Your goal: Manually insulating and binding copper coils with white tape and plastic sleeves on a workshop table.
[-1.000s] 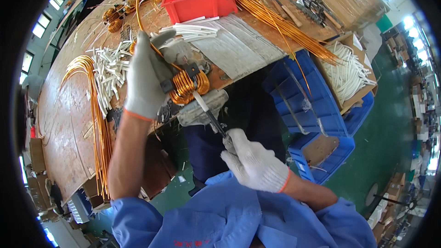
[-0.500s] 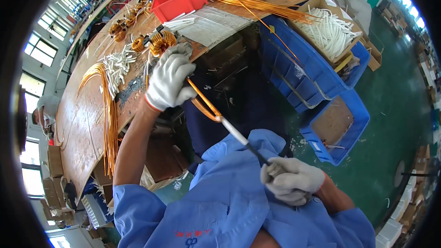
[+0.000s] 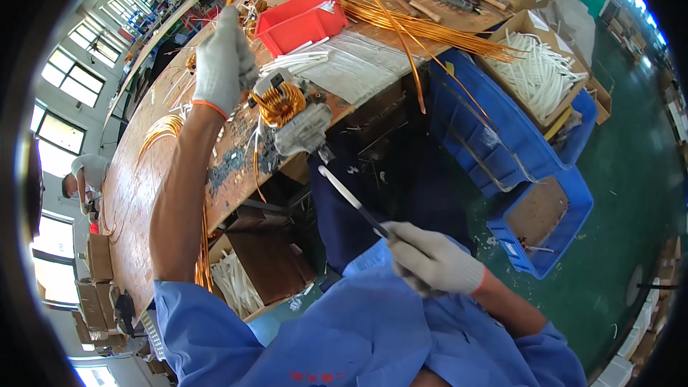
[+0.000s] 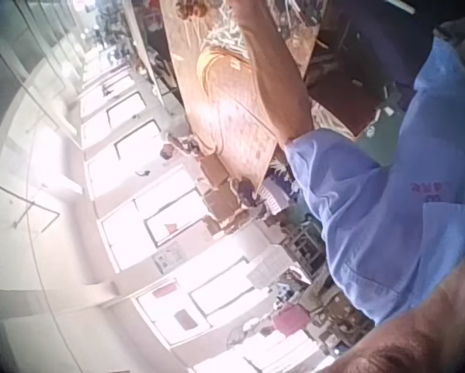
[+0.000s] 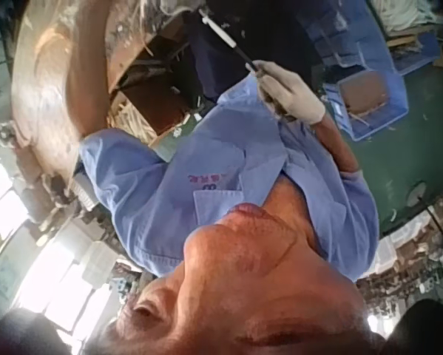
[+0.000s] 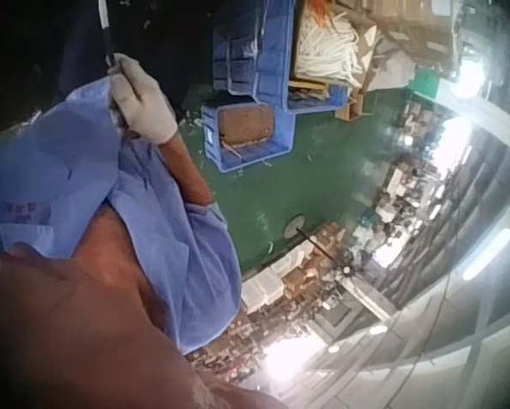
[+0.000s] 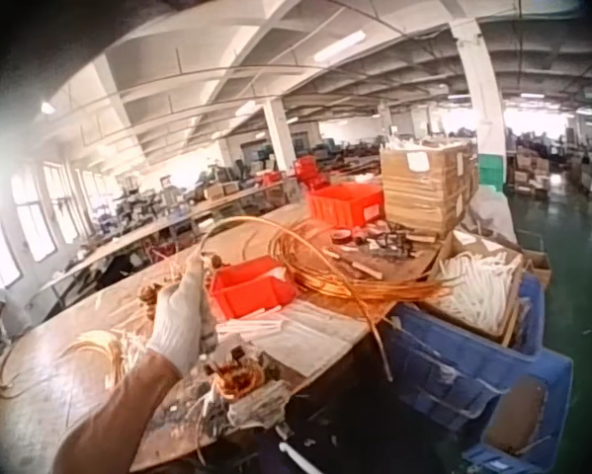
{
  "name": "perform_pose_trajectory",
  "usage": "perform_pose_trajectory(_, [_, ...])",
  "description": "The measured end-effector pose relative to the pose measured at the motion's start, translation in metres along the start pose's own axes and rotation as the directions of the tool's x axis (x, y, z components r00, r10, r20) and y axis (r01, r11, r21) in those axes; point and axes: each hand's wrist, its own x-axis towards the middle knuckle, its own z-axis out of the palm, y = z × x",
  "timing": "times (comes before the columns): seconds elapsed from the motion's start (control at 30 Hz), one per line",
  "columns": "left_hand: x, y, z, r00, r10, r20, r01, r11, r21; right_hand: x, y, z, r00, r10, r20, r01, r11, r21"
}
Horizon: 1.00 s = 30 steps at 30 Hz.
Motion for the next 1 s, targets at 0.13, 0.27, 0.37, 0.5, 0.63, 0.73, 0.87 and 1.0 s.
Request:
perform_pose_trajectory(0.13, [0.050, -0.030, -0.003, 0.995, -0.101, 0.003, 0.100, 0.975, -0.200, 0.085, -0.051, 0.032, 0.999, -0.046, -0.011, 0.047, 0.979, 0.198])
perform_pose_trajectory(0.27, [0.090, -0.103, -0.005, 0.961, -0.231, 0.149, 0.274, 0.863, -0.425, 0.143, -0.065, 0.054, 0.985, -0.171, -0.024, 0.170, 0.937, 0.306])
perform_pose_trajectory(0.37, [0.093, -0.115, -0.004, 0.971, -0.170, 0.168, 0.223, 0.897, -0.381, 0.149, -0.096, 0.024, 0.998, -0.032, 0.054, 0.025, 0.991, 0.132])
perform_pose_trajectory(0.5, [0.074, -0.100, -0.010, 0.937, -0.194, 0.289, 0.270, 0.930, -0.251, 0.136, -0.081, 0.000, 0.989, -0.115, 0.095, 0.123, 0.989, -0.079])
perform_pose_trajectory(0.63, [0.046, -0.057, -0.022, 0.910, -0.275, 0.309, 0.216, 0.953, 0.212, 0.095, -0.060, 0.002, 0.982, -0.099, 0.160, 0.089, 0.994, 0.070])
perform_pose_trajectory(0.73, [-0.014, -0.044, -0.018, 0.717, 0.455, 0.528, -0.696, 0.415, 0.586, 0.046, -0.024, -0.019, 0.963, -0.052, 0.266, -0.039, 0.945, 0.325])
perform_pose_trajectory(0.87, [-0.088, -0.045, 0.006, 0.120, 0.291, 0.949, -0.980, -0.118, 0.161, -0.051, 0.028, -0.051, 0.930, 0.094, 0.355, -0.274, 0.822, 0.499])
perform_pose_trajectory(1.0, [-0.102, -0.034, -0.012, 0.287, 0.459, 0.841, -0.958, 0.153, 0.244, -0.098, 0.067, -0.111, 0.802, 0.080, 0.591, -0.278, 0.927, 0.252])
